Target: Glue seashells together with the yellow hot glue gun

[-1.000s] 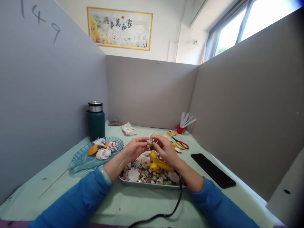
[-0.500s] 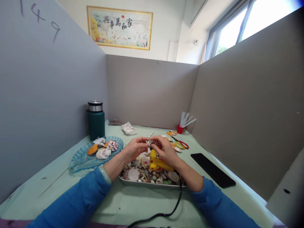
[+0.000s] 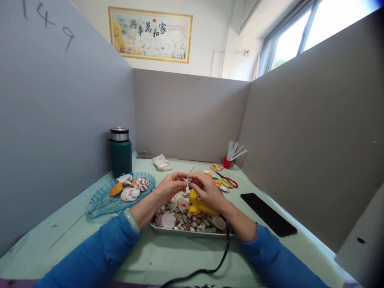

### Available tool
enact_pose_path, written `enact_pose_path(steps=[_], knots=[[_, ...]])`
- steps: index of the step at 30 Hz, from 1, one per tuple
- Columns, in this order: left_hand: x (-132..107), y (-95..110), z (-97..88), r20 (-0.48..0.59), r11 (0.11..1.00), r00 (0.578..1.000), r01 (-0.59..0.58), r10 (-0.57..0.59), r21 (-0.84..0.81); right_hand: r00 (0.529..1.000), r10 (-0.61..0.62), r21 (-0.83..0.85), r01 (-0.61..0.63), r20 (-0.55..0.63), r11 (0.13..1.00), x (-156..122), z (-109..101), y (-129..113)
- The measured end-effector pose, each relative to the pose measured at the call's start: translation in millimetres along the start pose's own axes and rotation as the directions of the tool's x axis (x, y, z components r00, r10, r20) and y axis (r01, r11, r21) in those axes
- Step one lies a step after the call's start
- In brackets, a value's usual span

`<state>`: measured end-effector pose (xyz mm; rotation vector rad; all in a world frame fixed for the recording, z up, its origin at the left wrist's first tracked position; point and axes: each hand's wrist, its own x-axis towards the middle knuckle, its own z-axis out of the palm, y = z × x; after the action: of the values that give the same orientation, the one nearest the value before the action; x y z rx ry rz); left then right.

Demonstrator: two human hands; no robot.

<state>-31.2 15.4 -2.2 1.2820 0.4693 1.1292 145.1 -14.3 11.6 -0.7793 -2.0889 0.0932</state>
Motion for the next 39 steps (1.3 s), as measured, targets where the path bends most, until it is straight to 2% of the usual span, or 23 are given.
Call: enact_pose_path(steps=[6,12,16,24,31,39], knots=[[-1,1,0.0,-0.014,0.996,1.000,0.013,-0.012,0.092,0.999,0.035,0.013,-0.035,-0.037,0.999,1,0,2],[-2,3,3.2,-0.054,0.996,0.997,0.052,-0.048,0.072,0.986,0.137,0.071,-0.130,-0.096,0.989,0,3,9],[-3,5,5.1,-0.093,0.992,0.991,0.102,-0.095,0.072,0.984,0.154,0.072,-0.148,-0.093,0.986,-1,2,10],[-2,4,3.1,-0.105,0.982,0.987,0.135,-0.122,0.129,0.985,0.169,0.095,-0.164,-0.040,0.982,0,1,7],[-3,4,5.0,-0.097,0.978,0.982,0.172,-0.161,0.117,0.970,0.229,0.104,-0.220,-0.079,0.970,-1,4,12],[-4,4,4.8,-0.092,0.974,0.980,0.189,-0.178,0.128,0.967,0.244,0.080,-0.238,-0.079,0.968,-2,3,11]])
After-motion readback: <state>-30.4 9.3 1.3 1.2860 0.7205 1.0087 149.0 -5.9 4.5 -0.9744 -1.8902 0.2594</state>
